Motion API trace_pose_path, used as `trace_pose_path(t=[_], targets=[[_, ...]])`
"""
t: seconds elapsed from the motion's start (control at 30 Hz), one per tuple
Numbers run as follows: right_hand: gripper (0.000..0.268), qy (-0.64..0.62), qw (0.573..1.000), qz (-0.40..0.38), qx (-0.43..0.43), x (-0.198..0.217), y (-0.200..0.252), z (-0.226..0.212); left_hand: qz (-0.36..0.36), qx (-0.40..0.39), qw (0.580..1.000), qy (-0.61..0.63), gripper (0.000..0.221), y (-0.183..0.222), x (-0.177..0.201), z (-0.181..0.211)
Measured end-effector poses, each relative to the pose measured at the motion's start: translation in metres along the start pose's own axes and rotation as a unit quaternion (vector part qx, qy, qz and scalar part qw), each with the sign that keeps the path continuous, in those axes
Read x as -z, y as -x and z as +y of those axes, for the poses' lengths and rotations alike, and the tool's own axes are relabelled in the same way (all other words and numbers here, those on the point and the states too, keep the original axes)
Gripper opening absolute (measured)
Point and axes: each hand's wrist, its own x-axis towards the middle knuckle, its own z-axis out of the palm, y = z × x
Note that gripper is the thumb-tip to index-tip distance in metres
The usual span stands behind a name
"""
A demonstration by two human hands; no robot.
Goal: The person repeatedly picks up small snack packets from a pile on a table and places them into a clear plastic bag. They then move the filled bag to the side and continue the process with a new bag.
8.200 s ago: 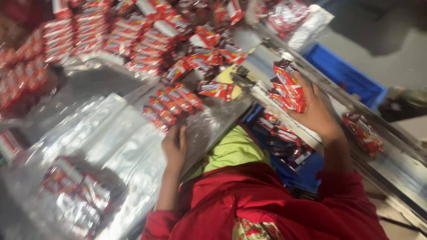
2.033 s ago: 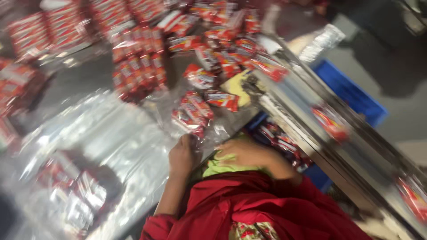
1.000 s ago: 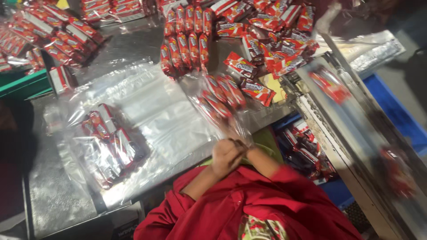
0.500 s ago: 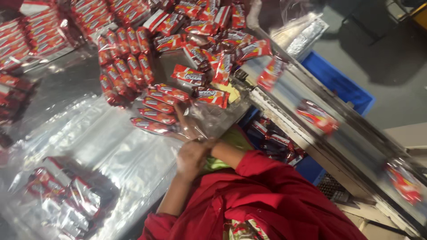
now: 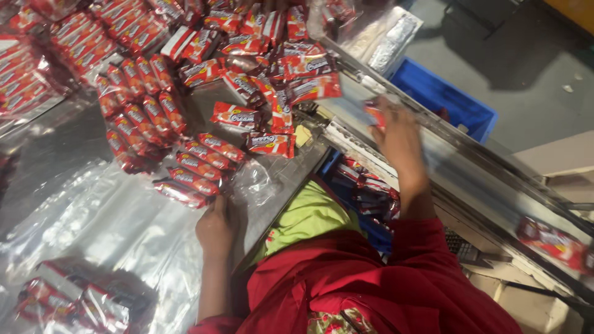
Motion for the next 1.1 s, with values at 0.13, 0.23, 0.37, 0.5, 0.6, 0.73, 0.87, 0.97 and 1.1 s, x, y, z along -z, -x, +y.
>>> trace_pose_path(t=[0.13, 0.23, 0.37, 0.5, 0.6, 0.73, 0.87, 0.97, 1.1], targets=[[0.064, -0.164, 0.986, -0.028, -0.015, 0.014, 0.026, 0.015, 0.009, -0.022, 0.999, 0.024, 0.018, -0.003, 0.003, 0.003], [0.057, -0.298, 0.95, 0.048, -0.08, 0.042, 0.049, 0.032, 0.0, -0.025, 1.0, 0.012, 0.018, -0.002, 0.005, 0.004], [0.06, -0.144, 0.987, 0.059, -0.032, 0.068, 0.051, 0.049, 0.009, -0.02, 1.0, 0.0, 0.018, -0.003, 0.005, 0.006], [0.08, -0.097, 0.995, -0.02, 0.002, 0.034, 0.054, 0.054, 0.006, -0.016, 1.0, 0.011, 0.018, -0.003, 0.004, 0.006], [0.083, -0.185, 0.983, 0.004, 0.008, -0.021, 0.045, 0.054, 0.002, -0.015, 1.0, 0.001, 0.019, -0.001, 0.004, 0.005], [0.076, -0.608, 0.777, 0.039, -0.156, -0.084, 0.01, 0.035, 0.011, -0.026, 0.999, 0.019, 0.019, 0.001, 0.003, 0.004], [0.072, -0.793, 0.566, 0.056, -0.219, -0.076, 0.005, 0.018, 0.001, -0.015, 1.0, 0.001, 0.02, -0.003, 0.006, 0.005], [0.078, -0.579, 0.808, 0.066, -0.084, -0.017, 0.025, 0.032, -0.007, -0.019, 1.0, 0.013, 0.018, -0.002, 0.008, 0.007], [0.072, -0.438, 0.891, 0.112, -0.051, 0.046, 0.035, 0.052, 0.007, -0.024, 0.999, 0.026, 0.017, -0.002, 0.01, 0.011]])
